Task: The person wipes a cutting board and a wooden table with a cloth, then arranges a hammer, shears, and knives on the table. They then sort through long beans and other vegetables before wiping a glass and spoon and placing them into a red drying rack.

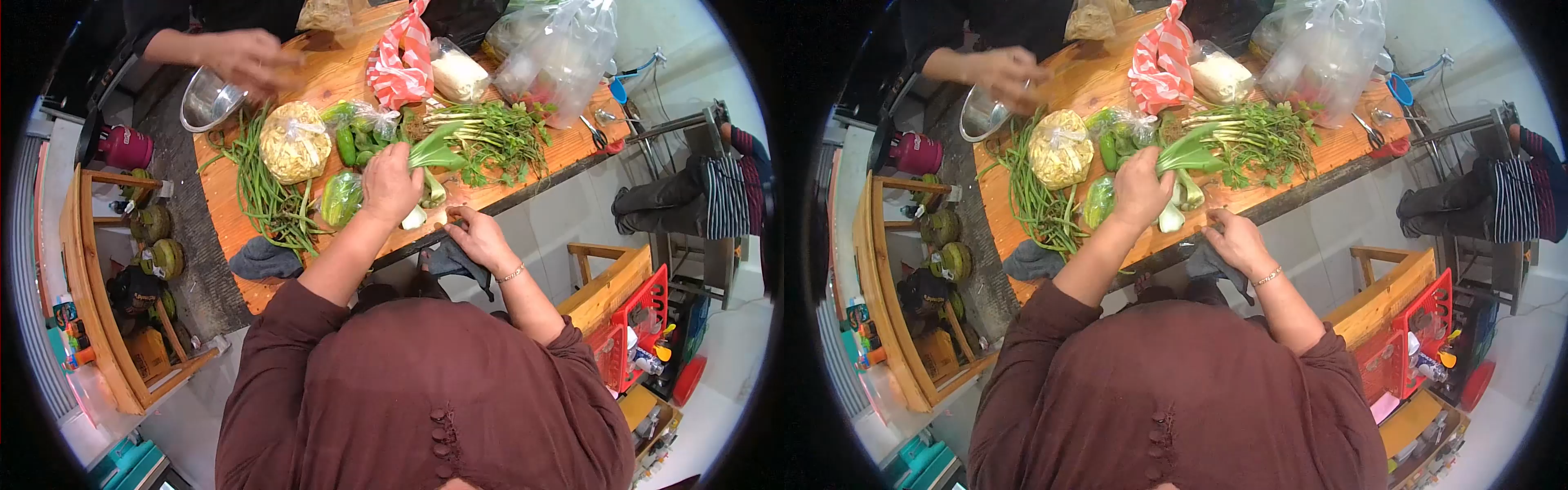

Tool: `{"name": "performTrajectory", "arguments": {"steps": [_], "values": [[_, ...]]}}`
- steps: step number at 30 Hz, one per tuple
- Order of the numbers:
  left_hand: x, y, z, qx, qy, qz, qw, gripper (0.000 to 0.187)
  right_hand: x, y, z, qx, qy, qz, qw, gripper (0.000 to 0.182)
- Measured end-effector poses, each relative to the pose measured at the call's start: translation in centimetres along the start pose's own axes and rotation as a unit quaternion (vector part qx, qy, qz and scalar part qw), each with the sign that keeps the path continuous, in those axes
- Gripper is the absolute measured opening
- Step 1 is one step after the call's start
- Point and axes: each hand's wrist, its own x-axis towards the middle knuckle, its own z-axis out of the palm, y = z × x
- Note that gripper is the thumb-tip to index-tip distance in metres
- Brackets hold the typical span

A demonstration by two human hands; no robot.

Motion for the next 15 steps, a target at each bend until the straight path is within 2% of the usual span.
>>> {"name": "performTrajectory", "arguments": {"steps": [3,4,7,8,11,12,13,15], "values": [[-0.1,1.7,-1.1,-0.077,0.025,0.024,0.996,0.055,0.2,-1.0,-0.2,0.032,0.015,-0.014,0.999,0.043],[0.0,1.6,-0.8,-0.066,0.031,0.027,0.997,0.074,0.3,-1.4,-0.2,0.044,0.019,-0.016,0.999,0.044],[-0.5,0.4,0.0,-0.120,0.028,0.007,0.992,0.074,0.9,-1.6,0.3,0.048,0.028,-0.029,0.998,0.044],[-0.9,0.0,0.1,-0.148,0.059,0.020,0.987,0.068,1.1,-1.5,0.3,0.044,0.030,-0.032,0.998,0.044],[-2.3,-1.0,-3.9,-0.215,0.057,-0.092,0.971,0.064,1.4,-1.4,-0.2,0.017,0.022,-0.033,0.999,0.042],[-2.5,-3.1,-4.7,-0.064,0.148,-0.069,0.985,0.064,1.6,-0.7,0.0,0.030,0.026,-0.051,0.998,0.042],[-2.8,-5.6,-5.3,0.088,0.234,-0.043,0.967,0.065,1.5,-1.0,-0.3,0.021,0.005,-0.026,0.999,0.041],[-2.6,-9.1,-6.6,0.169,0.243,-0.135,0.946,0.071,1.4,-1.8,-0.9,0.005,-0.036,0.023,0.999,0.041]]}}
